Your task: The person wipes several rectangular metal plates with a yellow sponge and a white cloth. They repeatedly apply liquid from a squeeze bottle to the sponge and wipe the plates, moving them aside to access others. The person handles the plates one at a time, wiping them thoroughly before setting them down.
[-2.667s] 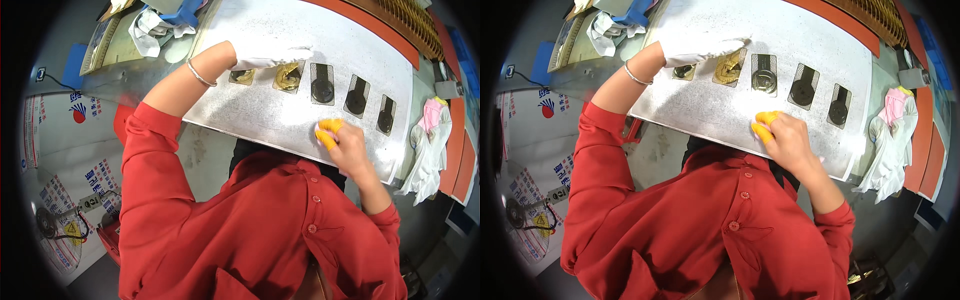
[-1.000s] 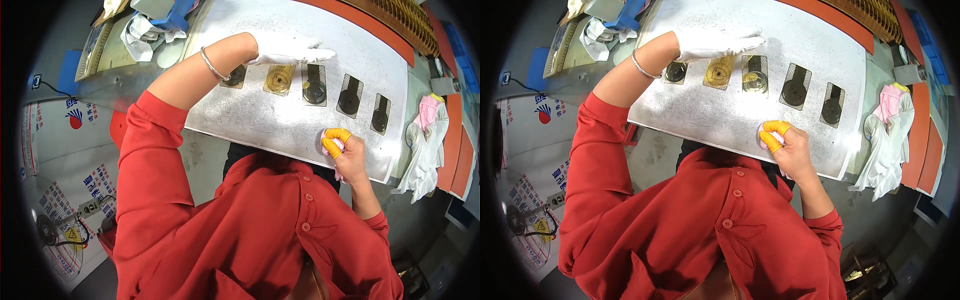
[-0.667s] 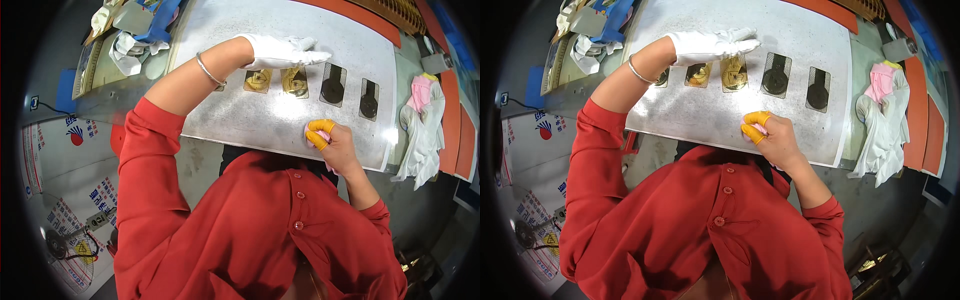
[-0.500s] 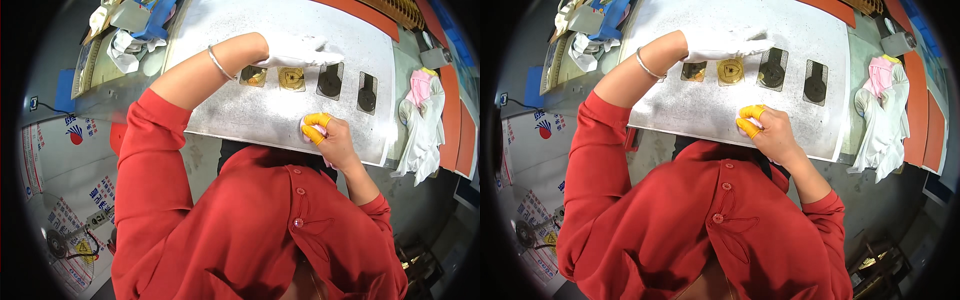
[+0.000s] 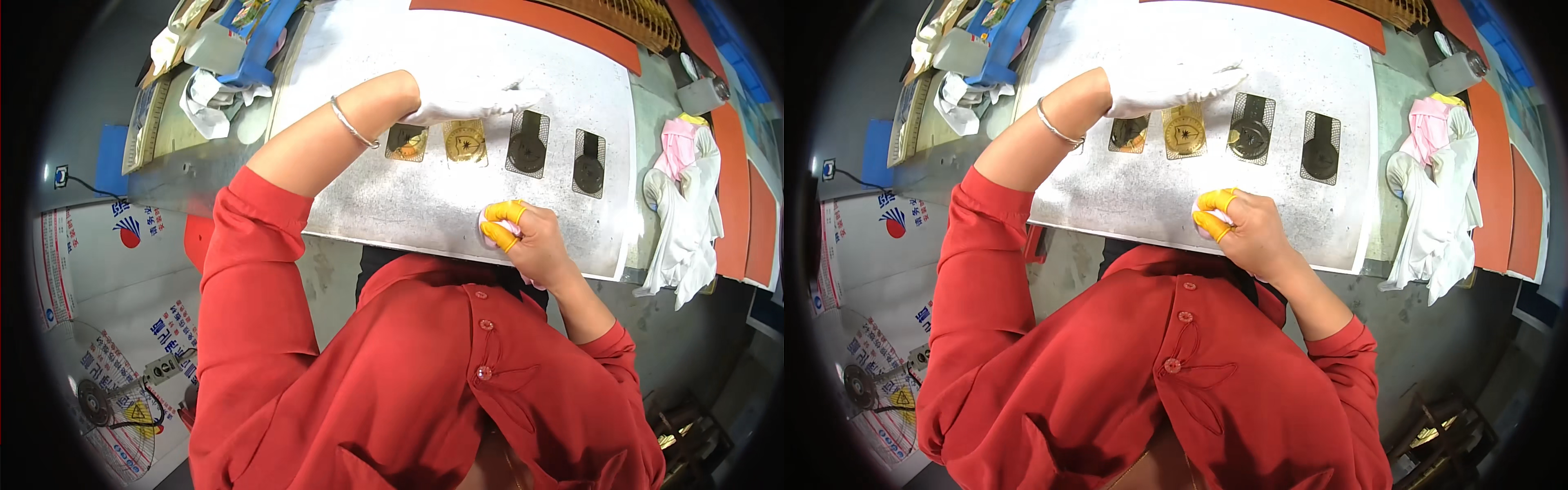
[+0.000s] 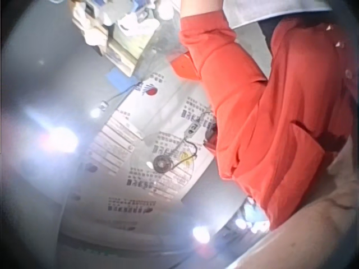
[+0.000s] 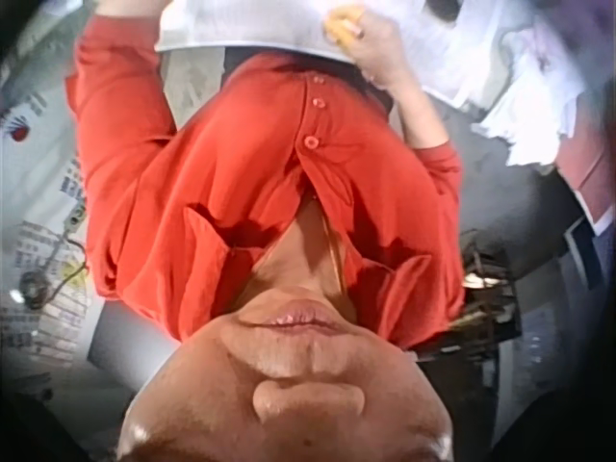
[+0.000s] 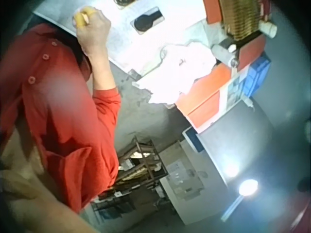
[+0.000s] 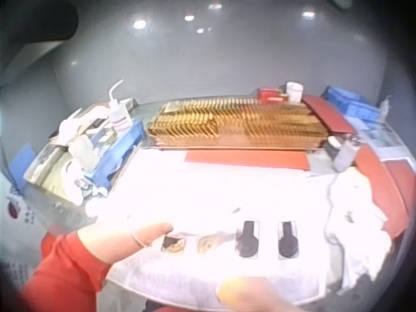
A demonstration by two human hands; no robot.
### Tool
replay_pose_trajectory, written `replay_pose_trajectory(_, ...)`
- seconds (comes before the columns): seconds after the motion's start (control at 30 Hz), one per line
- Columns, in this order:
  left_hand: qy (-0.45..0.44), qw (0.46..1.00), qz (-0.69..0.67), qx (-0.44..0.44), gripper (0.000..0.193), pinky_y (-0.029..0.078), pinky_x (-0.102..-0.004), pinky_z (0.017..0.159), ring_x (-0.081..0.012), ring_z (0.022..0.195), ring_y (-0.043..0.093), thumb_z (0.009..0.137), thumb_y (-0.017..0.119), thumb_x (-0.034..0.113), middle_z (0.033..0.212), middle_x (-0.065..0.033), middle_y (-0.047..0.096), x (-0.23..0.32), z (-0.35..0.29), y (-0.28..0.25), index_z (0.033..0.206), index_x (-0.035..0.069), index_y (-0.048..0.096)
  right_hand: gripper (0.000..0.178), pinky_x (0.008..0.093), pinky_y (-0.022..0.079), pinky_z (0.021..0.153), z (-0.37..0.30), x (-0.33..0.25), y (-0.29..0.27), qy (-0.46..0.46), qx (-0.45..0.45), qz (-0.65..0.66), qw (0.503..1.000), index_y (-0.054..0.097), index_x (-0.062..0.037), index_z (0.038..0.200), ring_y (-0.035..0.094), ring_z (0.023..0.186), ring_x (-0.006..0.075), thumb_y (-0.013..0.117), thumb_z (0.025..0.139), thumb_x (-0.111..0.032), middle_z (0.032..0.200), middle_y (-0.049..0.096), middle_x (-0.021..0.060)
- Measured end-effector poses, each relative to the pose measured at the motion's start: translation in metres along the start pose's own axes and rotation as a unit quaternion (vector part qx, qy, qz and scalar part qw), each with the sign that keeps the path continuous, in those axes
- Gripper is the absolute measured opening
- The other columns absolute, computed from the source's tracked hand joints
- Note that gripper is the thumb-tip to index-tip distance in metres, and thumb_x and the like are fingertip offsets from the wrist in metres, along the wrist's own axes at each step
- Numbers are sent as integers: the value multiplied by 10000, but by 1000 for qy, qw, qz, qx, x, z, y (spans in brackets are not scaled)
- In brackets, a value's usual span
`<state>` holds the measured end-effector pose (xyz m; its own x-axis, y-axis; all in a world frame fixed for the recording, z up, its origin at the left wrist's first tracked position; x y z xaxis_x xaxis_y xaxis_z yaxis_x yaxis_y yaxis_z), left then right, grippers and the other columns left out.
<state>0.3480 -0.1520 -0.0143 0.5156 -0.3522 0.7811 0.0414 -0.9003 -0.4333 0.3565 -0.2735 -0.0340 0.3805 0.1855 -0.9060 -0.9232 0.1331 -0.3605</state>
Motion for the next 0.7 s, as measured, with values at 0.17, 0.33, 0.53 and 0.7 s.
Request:
replay_pose_trajectory(0.17,-13,999,11,-36,938,113,-355,1112,-265,1383,97,814,342,696,1490,-160,105,-2,2,-3,1431,32,99,72,266,475,529,0,4,1,7,-15,-5,1000,621,-21,831,605,560,156,648,783,-67,660,617,63)
replay_pose_trajectory(0.33,-5,1000,-7,-30,922,122,-361,1110,-259,1384,97,816,343,691,1494,-147,106,-17,18,2,1435,51,107,83,289,466,525,-2,9,2,29,-10,37,999,630,-35,840,602,568,176,652,772,-78,673,624,67)
replay_pose_trajectory(0.53,-15,999,1,-41,940,119,-366,1110,-270,1384,91,808,371,690,1488,-170,108,8,37,18,1430,34,118,89,310,473,521,-5,8,3,-13,-15,-14,1000,632,-39,840,602,571,211,656,764,-79,669,613,87)
replay_pose_trajectory(0.7,-20,997,74,-23,794,179,-358,1093,-251,1357,203,844,384,634,1481,-112,195,31,49,27,1440,152,177,84,309,470,505,-21,8,-19,0,20,-16,1000,629,-38,834,599,560,202,660,760,-61,675,608,86)
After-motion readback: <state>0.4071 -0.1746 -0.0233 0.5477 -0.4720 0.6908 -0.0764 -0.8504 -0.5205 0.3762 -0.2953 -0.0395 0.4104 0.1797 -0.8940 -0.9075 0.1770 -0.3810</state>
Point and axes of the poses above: each hand's wrist, its own z-axis towards the middle knuckle, its own y-axis out of the palm, x = y × z, the point moved 10 cm from there along z, towards the middle knuckle
